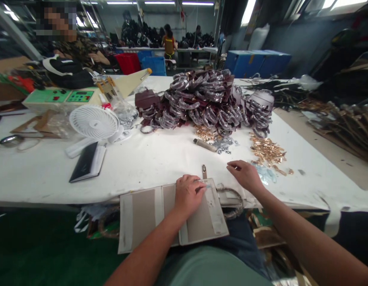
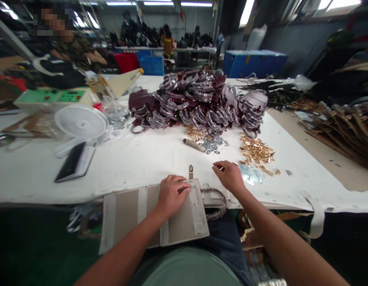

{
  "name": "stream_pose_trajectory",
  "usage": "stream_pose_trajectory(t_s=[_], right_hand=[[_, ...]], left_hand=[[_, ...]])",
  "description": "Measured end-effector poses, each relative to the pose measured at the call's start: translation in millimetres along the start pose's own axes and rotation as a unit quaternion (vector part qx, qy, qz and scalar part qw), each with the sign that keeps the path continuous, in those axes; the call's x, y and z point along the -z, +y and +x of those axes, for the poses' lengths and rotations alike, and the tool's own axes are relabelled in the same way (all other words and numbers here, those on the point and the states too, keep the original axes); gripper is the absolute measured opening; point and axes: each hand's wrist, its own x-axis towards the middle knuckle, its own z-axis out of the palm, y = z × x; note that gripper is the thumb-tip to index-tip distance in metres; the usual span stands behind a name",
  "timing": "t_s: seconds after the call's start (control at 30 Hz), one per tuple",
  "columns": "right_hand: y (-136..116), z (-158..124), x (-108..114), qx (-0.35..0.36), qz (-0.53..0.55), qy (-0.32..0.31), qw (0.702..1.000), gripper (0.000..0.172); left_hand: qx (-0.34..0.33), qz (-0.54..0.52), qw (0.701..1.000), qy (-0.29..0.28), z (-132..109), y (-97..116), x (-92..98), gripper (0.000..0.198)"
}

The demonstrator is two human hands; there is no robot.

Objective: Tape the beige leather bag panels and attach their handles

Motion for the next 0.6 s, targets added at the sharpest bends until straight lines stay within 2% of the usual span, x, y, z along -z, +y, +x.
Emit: stream_pose_trajectory(t_s=[0.07, 0.17, 0.3, 0.4, 0.5, 0.6], right_hand=[[18, 29, 5, -0.040, -0.035, 0.015, 0.998, 0.030], [35, 68, 3, -0.066, -0.087, 0.001, 0.994, 0.037], [40, 96, -8, -0.082, -0.127, -0.030, 0.988, 0.033], [42, 105, -11, -0.104, -0.144, -0.043, 0.983, 0.030], [36, 107, -2, -0.130, -0.126, -0.052, 0.982, 0.026], [8, 82, 13, -0.123, -0.019, -0.057, 0.991, 0.024]], left_hand=[[0.004, -0.003, 1.000, -0.002, 1, -1, 1.0, 0.009], [0.014, -0.010, 1.000, -0.007, 3, -2, 2.1, 0.009], [0.031, -0.016, 0.999, -0.017, 4, -2, 2.2, 0.007], [0.040, -0.017, 0.999, -0.024, 5, -2, 0.4, 0.007], [0.045, -0.018, 0.998, -0.026, 5, -4, -2.4, 0.007], [0.045, -0.019, 0.999, -0.023, 3, -5, -4.3, 0.007]])
